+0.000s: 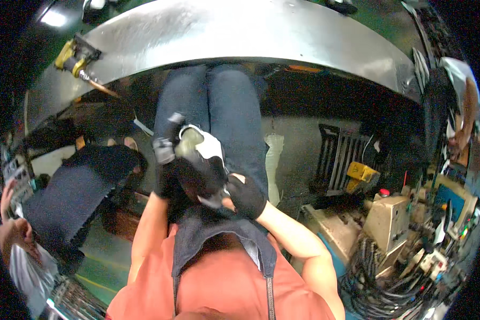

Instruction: The person uses pliers to trim excess material from the edges of white shoe parts. They repeatedly pick up a part from a conveyor belt, hold it against their lap, and use the pliers to snip away small pieces of material before placing the part back on the belt.

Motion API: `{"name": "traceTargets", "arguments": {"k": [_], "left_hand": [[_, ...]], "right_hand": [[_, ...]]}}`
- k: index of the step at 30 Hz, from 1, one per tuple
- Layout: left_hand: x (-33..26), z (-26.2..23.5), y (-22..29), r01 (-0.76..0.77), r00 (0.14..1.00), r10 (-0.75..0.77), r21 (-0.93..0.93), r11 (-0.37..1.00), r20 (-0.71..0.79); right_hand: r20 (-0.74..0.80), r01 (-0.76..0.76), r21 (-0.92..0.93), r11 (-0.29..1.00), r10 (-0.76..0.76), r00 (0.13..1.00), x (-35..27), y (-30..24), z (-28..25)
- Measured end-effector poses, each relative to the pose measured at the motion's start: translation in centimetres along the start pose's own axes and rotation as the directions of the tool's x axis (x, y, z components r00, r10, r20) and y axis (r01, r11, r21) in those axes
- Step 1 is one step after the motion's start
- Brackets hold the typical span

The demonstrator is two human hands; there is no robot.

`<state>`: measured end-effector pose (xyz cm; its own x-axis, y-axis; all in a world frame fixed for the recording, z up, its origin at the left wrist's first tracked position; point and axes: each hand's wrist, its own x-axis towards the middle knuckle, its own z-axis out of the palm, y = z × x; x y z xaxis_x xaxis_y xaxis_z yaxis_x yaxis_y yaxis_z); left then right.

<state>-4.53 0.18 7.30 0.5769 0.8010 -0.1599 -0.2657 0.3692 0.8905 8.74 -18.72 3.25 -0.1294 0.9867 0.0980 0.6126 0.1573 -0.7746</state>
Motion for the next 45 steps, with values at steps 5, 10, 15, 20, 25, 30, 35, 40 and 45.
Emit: {"name": "traceTargets", "arguments": {"k": [5, 10, 15, 20, 25, 30, 35, 40, 45], "left_hand": [[-0.5, -1.9, -8.6, 0.143, 0.979, -0.024, -0.591, 0.794, 0.205], [-1.1, -1.0, -5.7, 0.169, 0.986, -0.168, -0.12, 0.978, 0.023], [-0.7, -1.0, -4.1, 0.092, 0.988, -0.079, -0.098, 0.991, 0.132], [0.6, -0.3, 0.6, 0.206, 0.969, -0.163, -0.244, 0.948, 0.184], [2.1, 1.9, 2.5, 0.159, 0.967, -0.015, 0.559, 0.814, -0.253], [2.5, 1.1, -1.2, 0.09, 0.995, -0.09, 0.853, 0.514, -0.05], [-0.6, 2.5, -5.1, -0.057, 0.983, 0.175, 0.826, 0.561, -0.05], [-2.4, 3.0, -4.4, 0.01, 0.996, 0.06, 0.785, 0.62, -0.06], [-1.5, 2.7, -6.5, -0.115, 0.978, 0.207, 0.883, 0.456, 0.02]], "right_hand": [[0.067, 0.02, 0.183, 0.983, -0.033, 0.997, -1.5, 0.7, -1.6], [0.137, -0.129, 0.368, 0.921, 0.084, 0.987, -3.0, 4.6, 0.8], [0.101, -0.054, 0.33, 0.943, 0.021, 0.995, -2.2, 5.4, 0.8], [0.174, -0.032, 0.224, 0.974, -0.008, 0.985, 3.4, -1.8, -5.3], [0.063, -0.581, 0.406, 0.705, 0.613, 0.788, 8.2, -6.9, -9.3], [0.312, -0.711, 0.607, 0.356, 0.716, 0.625, 9.1, 1.4, -8.5], [-0.032, -0.422, 0.528, 0.737, 0.514, 0.857, 7.4, 6.4, -7.4], [0.536, -0.689, 0.068, 0.722, 0.556, 0.636, 9.0, 2.4, -14.1], [0.167, -0.32, -0.172, 0.932, 0.348, 0.922, 6.0, 3.5, -7.9]]}}
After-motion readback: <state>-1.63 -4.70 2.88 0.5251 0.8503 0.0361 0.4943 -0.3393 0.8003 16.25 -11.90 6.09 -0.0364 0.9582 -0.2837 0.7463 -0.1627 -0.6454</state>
